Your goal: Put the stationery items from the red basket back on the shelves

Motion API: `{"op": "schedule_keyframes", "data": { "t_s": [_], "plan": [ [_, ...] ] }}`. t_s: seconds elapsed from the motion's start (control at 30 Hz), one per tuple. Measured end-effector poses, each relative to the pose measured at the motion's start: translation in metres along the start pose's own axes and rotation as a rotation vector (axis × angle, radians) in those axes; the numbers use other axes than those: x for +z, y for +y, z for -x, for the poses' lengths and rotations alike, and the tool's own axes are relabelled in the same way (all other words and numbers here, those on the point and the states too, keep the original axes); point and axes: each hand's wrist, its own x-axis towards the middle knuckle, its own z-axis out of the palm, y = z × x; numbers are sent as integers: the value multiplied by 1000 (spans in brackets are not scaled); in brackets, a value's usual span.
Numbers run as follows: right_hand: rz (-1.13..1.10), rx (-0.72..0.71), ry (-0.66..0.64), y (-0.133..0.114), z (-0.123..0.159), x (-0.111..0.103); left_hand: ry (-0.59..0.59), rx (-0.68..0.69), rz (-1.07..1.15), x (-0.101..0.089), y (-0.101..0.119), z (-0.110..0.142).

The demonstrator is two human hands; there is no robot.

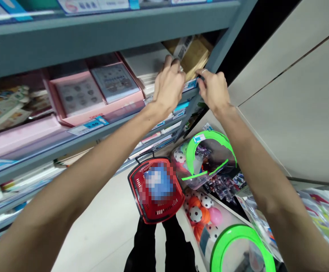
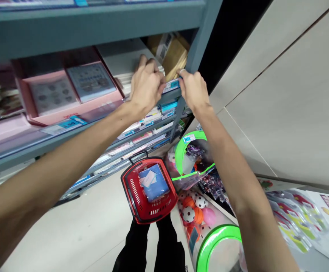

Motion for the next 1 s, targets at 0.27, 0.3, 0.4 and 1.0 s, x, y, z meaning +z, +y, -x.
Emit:
{"op": "schedule_keyframes", "data": {
  "t_s": [0.27,0.3,0.4,1.0],
  "plan": [
    [124,-120,-126,4,-27,-8,-53,-5,41,-1,9,-10],
    [73,-121,-127,7,-28,-9,-48,3,22,-2,9,-9],
    [-30,-186,-125,16,-30,-10,-58,10,-94,-5,4,-4],
    [-621,-115,-21,-15,-11,-15,-76,-98,-164,-74,-19,25]
  ]
}}
